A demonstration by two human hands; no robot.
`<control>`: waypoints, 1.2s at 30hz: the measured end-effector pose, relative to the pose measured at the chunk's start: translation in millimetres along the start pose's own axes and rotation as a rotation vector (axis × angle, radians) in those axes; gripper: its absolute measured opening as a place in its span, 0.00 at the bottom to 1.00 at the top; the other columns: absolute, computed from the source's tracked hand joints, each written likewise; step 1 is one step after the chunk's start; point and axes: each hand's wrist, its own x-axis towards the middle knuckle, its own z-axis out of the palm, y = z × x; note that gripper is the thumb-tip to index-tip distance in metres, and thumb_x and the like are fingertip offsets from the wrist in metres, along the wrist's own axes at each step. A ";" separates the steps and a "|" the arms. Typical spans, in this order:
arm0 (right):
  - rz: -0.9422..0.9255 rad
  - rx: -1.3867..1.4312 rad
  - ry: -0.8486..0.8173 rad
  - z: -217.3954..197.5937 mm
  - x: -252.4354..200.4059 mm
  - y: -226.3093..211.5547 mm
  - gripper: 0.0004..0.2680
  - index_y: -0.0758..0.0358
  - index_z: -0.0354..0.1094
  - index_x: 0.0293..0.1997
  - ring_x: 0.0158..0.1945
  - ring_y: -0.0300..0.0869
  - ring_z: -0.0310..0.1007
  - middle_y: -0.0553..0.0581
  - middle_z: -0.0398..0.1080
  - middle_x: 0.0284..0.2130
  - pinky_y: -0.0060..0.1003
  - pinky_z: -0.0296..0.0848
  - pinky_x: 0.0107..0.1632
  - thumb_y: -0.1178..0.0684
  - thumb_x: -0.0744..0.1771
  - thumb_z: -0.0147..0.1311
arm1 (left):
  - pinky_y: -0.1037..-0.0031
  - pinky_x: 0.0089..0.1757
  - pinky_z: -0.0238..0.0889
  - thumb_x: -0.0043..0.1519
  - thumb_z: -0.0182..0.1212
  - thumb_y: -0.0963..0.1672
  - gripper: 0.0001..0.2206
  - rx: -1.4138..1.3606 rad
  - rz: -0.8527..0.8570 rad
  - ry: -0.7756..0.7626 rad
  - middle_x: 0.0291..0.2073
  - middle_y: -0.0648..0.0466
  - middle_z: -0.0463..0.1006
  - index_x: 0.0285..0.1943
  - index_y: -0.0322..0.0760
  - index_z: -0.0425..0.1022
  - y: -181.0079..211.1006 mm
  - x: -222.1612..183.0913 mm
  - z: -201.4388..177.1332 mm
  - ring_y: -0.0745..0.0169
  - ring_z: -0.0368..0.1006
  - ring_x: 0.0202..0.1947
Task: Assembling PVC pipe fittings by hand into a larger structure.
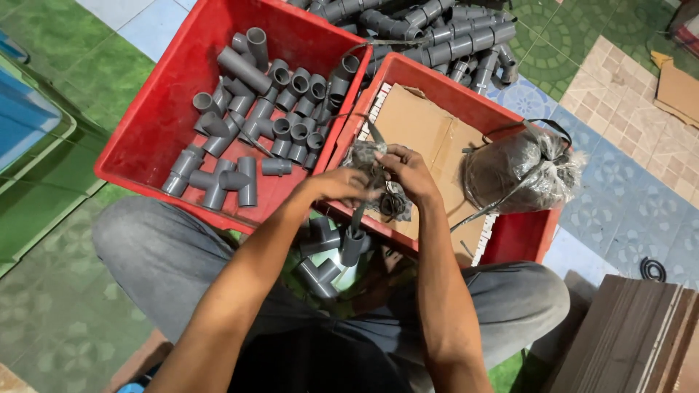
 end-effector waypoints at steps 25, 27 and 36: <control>0.261 -0.596 -0.428 -7.0 -6.3 -2.7 0.09 0.66 0.77 0.39 0.21 0.43 0.70 0.59 0.70 0.20 0.35 0.70 0.26 0.54 0.61 0.61 | 0.80 0.17 0.62 0.66 0.55 0.53 0.20 -0.606 0.250 0.647 0.30 0.45 0.80 0.43 0.31 0.76 -12.1 21.4 -40.5 0.67 0.71 0.15; 0.193 -0.416 -0.319 7.2 -5.5 -11.5 0.12 0.68 0.74 0.42 0.20 0.40 0.69 0.56 0.68 0.22 0.35 0.71 0.24 0.50 0.63 0.65 | 0.83 0.17 0.63 0.65 0.57 0.54 0.21 -0.579 0.241 0.600 0.31 0.45 0.81 0.44 0.31 0.76 -6.7 21.3 -26.5 0.69 0.72 0.16; 0.213 -0.813 -0.435 -34.8 4.0 24.9 0.08 0.60 0.79 0.42 0.24 0.50 0.76 0.64 0.78 0.27 0.42 0.74 0.36 0.55 0.62 0.58 | 0.82 0.20 0.66 0.68 0.53 0.51 0.17 -0.667 0.310 0.754 0.29 0.48 0.79 0.46 0.32 0.76 -32.5 35.5 -67.6 0.69 0.72 0.18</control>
